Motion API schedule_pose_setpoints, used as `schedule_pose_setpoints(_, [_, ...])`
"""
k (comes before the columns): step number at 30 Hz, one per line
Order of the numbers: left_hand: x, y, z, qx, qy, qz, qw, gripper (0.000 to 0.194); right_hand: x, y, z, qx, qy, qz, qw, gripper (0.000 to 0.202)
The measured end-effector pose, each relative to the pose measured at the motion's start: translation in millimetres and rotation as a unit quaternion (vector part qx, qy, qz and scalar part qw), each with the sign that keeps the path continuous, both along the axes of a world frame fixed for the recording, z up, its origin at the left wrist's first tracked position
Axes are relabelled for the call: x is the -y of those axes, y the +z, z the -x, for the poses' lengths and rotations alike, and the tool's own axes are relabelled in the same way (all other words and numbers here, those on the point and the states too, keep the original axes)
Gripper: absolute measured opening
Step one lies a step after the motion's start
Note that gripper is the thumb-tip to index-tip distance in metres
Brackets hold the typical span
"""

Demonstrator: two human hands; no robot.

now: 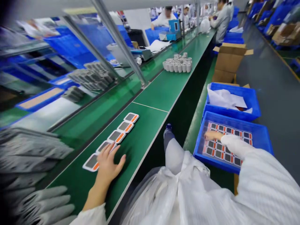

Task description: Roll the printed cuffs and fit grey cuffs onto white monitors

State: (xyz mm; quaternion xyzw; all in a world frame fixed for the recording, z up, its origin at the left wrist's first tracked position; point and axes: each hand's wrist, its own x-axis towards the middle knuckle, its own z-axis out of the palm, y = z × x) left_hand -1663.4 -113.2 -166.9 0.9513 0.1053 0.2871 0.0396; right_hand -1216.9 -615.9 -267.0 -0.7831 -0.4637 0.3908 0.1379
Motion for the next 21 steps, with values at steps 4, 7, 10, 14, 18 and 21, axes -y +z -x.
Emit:
schedule_pose_setpoints(4, [3.1, -5.5, -3.1, -0.003, -0.014, -0.019, 1.0, 0.056, 51.2, -86.5, 42.2, 0.062, 0.055, 0.003, 0.997, 0.045])
schedule_pose_setpoints(7, [5.9, -5.2, -2.7, -0.002, -0.001, -0.018, 1.0, 0.055, 77.0, -129.2, 48.2, 0.084, 0.102, -0.018, 0.991, 0.057])
schedule_pose_setpoints(10, [7.1, -4.5, -2.3, -0.004, 0.023, -0.008, 1.0, 0.055, 91.0, -154.0, 35.3, 0.094, 0.138, -0.045, 0.985, 0.062])
schedule_pose_setpoints(14, [7.6, -4.8, -2.0, 0.001, 0.04, -0.001, 0.999, 0.054, 82.5, -172.2, 17.4, 0.09, 0.164, -0.061, 0.98, 0.051])
schedule_pose_setpoints(18, [10.7, -3.5, -3.4, -0.001, 0.055, -0.009, 0.998, 0.049, 54.6, -179.5, 16.3, 0.073, 0.186, -0.042, 0.979, 0.042])
schedule_pose_setpoints(21, [12.3, 0.3, -5.9, -0.007, 0.066, -0.03, 0.997, 0.042, 38.8, -176.1, 19.8, 0.074, 0.195, -0.018, 0.978, 0.038])
